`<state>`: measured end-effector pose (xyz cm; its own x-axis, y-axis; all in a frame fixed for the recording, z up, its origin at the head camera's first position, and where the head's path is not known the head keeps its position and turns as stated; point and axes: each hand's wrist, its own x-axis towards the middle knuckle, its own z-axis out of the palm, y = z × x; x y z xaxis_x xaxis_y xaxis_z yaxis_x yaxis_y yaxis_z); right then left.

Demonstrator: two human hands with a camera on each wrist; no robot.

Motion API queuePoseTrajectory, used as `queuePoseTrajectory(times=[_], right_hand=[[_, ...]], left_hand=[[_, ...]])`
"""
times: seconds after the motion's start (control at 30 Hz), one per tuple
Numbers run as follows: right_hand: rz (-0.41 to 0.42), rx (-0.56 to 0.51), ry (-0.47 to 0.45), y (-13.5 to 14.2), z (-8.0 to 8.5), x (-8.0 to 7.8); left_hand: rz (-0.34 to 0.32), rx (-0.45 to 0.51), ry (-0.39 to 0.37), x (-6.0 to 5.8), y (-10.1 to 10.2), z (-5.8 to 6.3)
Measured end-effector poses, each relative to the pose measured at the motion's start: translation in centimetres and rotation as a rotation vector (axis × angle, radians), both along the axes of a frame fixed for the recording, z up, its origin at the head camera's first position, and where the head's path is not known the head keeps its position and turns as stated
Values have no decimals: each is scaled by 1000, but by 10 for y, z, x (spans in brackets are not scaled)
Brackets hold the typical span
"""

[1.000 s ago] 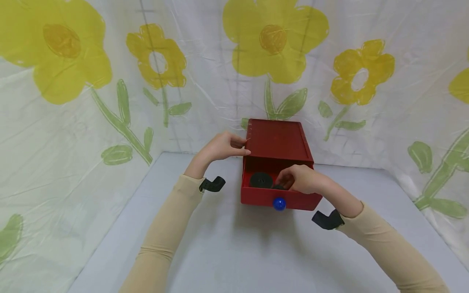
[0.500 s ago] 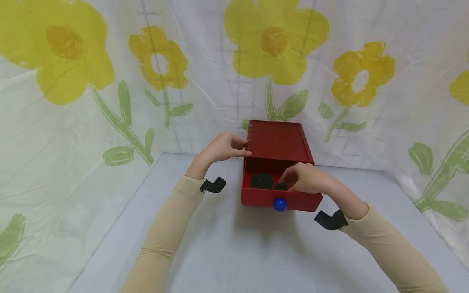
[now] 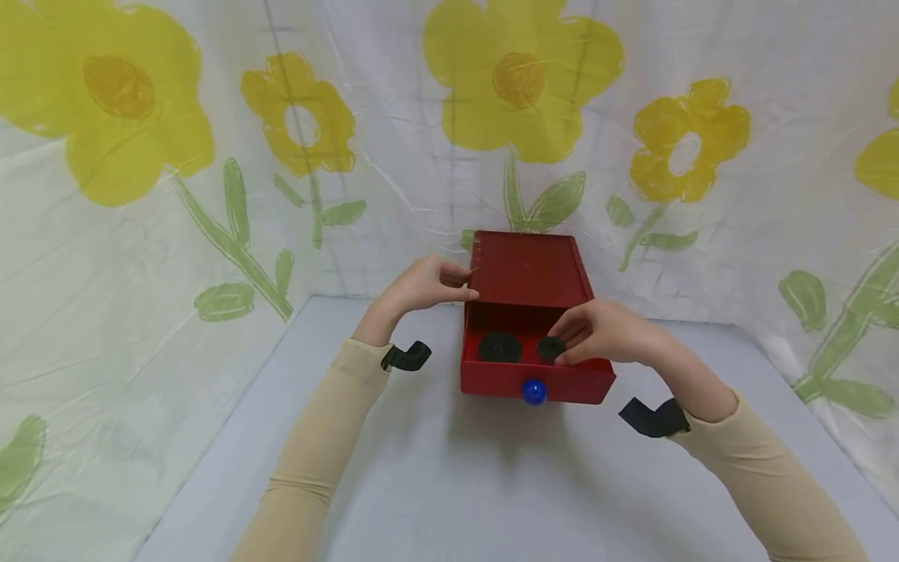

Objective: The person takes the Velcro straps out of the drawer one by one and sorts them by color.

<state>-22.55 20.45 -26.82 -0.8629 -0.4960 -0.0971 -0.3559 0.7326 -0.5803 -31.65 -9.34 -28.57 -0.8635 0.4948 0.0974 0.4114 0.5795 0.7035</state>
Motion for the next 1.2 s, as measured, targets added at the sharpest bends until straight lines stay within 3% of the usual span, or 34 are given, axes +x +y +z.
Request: queuePoseTrajectory(times=[0.8,1.2], right_hand=[[-142,7,35,33,17,14],[-188,-32,34,59,15,14]], left_hand=[[16,-9,-15,0,-2,-1],[13,-12,-13,-1,-1,-1]])
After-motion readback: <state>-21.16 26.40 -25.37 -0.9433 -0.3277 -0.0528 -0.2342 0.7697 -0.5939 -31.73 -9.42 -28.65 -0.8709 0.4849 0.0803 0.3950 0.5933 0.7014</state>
